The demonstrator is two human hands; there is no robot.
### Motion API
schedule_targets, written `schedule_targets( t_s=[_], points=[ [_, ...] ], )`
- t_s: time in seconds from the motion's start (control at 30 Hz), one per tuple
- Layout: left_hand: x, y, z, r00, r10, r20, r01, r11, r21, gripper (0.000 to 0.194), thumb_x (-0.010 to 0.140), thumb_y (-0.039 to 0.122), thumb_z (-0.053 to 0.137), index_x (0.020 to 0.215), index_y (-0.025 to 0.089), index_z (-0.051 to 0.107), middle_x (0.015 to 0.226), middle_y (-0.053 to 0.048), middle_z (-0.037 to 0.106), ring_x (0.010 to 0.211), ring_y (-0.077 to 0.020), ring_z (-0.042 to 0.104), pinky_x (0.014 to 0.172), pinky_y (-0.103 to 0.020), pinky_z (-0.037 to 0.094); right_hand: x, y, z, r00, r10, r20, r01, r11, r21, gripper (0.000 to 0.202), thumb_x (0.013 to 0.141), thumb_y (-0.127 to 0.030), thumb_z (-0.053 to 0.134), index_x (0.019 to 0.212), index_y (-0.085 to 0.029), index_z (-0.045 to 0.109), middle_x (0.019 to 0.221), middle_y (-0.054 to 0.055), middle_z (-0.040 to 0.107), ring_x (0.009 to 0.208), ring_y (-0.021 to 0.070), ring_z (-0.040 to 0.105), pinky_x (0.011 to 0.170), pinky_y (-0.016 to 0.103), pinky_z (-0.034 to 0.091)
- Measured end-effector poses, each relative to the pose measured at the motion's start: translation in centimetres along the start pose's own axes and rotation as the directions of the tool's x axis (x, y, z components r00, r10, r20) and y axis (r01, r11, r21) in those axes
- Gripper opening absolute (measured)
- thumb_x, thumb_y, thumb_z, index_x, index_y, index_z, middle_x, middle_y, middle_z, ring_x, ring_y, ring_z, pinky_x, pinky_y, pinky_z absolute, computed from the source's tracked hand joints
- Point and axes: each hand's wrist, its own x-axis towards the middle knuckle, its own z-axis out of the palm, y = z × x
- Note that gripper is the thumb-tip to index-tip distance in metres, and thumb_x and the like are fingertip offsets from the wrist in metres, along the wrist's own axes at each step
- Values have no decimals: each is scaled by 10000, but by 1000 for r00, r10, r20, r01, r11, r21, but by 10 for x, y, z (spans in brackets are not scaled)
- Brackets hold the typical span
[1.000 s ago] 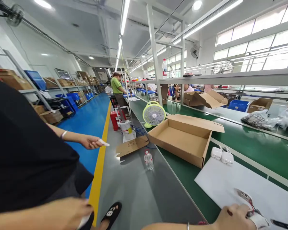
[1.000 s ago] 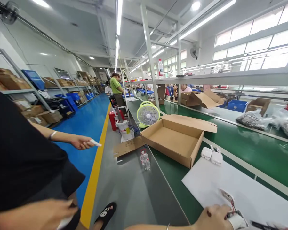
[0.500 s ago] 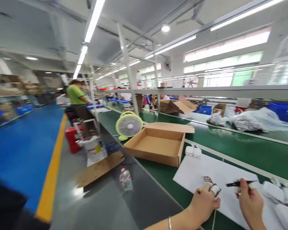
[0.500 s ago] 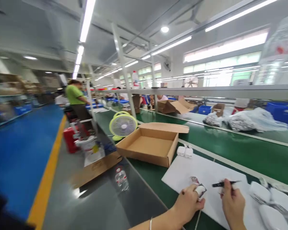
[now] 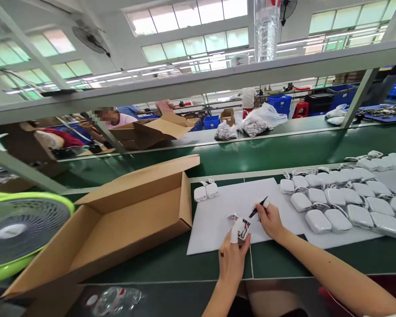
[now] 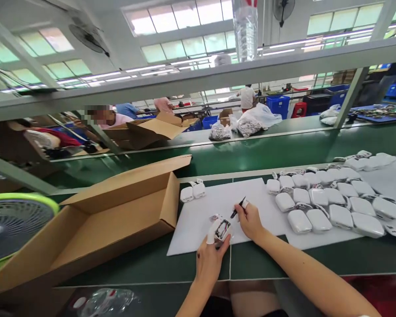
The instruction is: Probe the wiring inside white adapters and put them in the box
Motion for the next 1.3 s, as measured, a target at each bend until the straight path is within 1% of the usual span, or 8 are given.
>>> schedule_targets(
  t_s=[0.1, 0.2, 0.3, 0.4, 0.63, 0.9, 1.1, 1.3],
  points=[
    [-1, -2, 1, 995, 44, -89, -47, 998, -34, 388, 872, 238, 509, 1243, 155, 430, 921, -102, 664, 847, -205, 661, 667, -287, 535, -2, -1, -1, 999, -35, -42, 33, 999, -29, 397, 931, -427, 376, 633, -179, 466, 472, -37, 435, 418, 94, 422, 424, 206, 336],
    [0, -2, 2, 996, 39, -82, -43, 998, -47, 414, 875, 249, 507, 1267, 154, 410, 960, -118, 658, 878, -213, 657, 684, -295, 535, -5, -8, 0, 997, -76, -31, 74, 996, -59, 378, 936, -395, 374, 640, -185, 478, 487, -32, 440, 432, 96, 428, 446, 212, 347],
    [0, -2, 2, 997, 4, -76, -7, 999, -49, 526, 877, 281, 508, 1339, 125, 311, 959, -132, 662, 886, -226, 657, 686, -309, 537, -8, -17, 3, 986, -162, 29, 164, 982, -90, 302, 924, -336, 412, 694, -181, 533, 532, -20, 470, 482, 104, 455, 481, 218, 365],
    [-2, -2, 1, 996, -23, -82, 19, 999, -41, 598, 872, 294, 518, 1373, 111, 247, 984, -148, 660, 881, -228, 658, 664, -301, 535, -9, -22, 7, 974, -224, 4, 223, 965, -138, 222, 914, -252, 444, 728, -176, 539, 567, -20, 480, 495, 95, 454, 475, 208, 357],
    [-2, 0, 0, 997, -20, -74, 16, 998, -63, 710, 857, 247, 547, 1419, 119, 132, 972, -122, 663, 891, -214, 643, 675, -285, 527, -4, -25, 15, 979, -178, -104, 153, 966, -210, 252, 893, -231, 492, 648, -171, 491, 533, -41, 424, 465, 77, 410, 444, 199, 318],
    [0, 0, -2, 997, -67, -45, 64, 996, -62, 685, 861, 263, 535, 1417, 123, 160, 927, -112, 652, 884, -222, 636, 618, -277, 520, 0, -28, 19, 992, -59, -109, 34, 975, -221, 323, 900, -277, 477, 597, -171, 442, 502, -49, 396, 439, 71, 392, 425, 196, 299],
    [0, 0, -2, 997, -64, -40, 61, 996, -64, 679, 866, 260, 524, 1423, 135, 155, 903, -112, 650, 851, -213, 643, 596, -264, 517, -1, -28, 21, 987, -152, -57, 125, 938, -324, 279, 911, -277, 448, 657, -170, 491, 541, -30, 440, 447, 87, 428, 438, 208, 337],
    [2, 0, -3, 997, -46, -58, 43, 998, -56, 641, 876, 250, 497, 1418, 133, 176, 918, -120, 641, 782, -201, 648, 576, -263, 515, 0, -31, 25, 974, -222, 50, 225, 912, -342, 290, 927, -231, 424, 642, -180, 441, 554, -34, 406, 441, 80, 386, 427, 210, 314]
  ],
)
